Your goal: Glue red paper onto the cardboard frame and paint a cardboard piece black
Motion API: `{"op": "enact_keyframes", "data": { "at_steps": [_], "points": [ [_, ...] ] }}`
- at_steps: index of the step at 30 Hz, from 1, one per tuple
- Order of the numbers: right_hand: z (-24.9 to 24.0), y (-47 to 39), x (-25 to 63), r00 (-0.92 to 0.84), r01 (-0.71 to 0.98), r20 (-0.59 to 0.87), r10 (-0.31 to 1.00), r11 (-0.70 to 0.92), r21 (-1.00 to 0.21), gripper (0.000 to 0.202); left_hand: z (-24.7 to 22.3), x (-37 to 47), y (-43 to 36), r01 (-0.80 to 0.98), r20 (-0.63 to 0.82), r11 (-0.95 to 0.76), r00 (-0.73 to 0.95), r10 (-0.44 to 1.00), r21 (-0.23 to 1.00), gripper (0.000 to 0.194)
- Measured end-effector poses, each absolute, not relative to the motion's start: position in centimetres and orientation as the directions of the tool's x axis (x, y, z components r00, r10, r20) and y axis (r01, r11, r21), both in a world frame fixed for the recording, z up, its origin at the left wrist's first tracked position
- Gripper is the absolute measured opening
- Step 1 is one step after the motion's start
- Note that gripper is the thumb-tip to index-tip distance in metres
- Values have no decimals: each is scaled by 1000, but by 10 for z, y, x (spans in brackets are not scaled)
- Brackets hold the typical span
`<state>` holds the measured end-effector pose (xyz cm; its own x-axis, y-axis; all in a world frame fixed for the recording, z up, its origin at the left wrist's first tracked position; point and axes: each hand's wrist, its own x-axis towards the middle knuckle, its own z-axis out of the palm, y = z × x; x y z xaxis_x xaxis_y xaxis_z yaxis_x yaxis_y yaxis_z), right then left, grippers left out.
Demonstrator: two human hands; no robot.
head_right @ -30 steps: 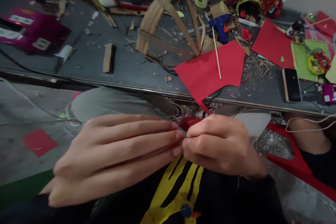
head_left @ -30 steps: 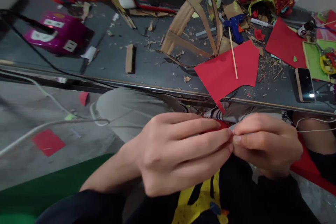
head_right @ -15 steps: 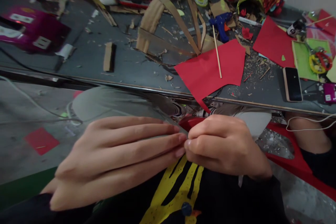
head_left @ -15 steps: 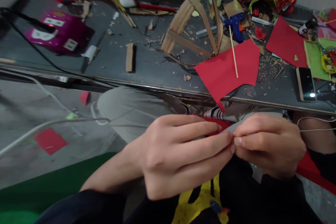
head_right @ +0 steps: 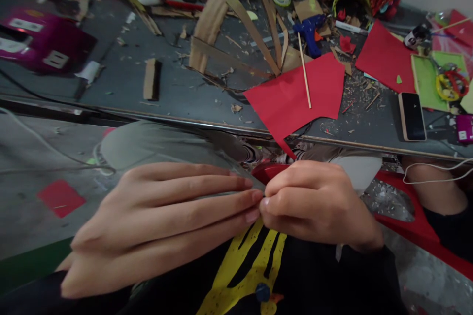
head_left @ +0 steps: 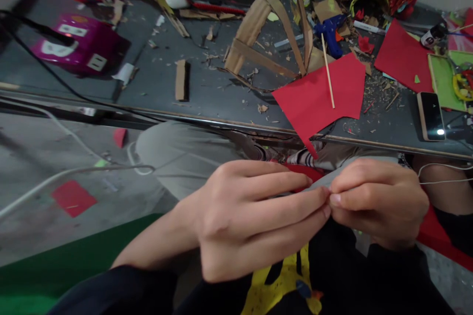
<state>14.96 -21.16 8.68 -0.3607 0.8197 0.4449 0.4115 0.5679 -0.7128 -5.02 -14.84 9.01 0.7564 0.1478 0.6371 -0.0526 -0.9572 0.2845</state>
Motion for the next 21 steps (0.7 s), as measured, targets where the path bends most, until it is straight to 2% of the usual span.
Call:
{"op": "enact_keyframes", "data": {
  "at_steps": [8, 16, 21],
  "points": [
    [89, -211, 151, -387, 417, 395, 833, 540, -732, 13, 75, -52, -150, 11, 702, -988, 702, 117, 154, 13],
    [87, -209, 150, -373, 384, 374, 849, 508, -771, 18, 77, -52, -155, 62, 647, -987, 749, 144, 149, 17],
    [86, -209, 151, -385, 332, 340, 858, 472, -817, 20, 83, -54, -166, 143, 588, -976, 780, 213, 163, 24]
  ]
}}
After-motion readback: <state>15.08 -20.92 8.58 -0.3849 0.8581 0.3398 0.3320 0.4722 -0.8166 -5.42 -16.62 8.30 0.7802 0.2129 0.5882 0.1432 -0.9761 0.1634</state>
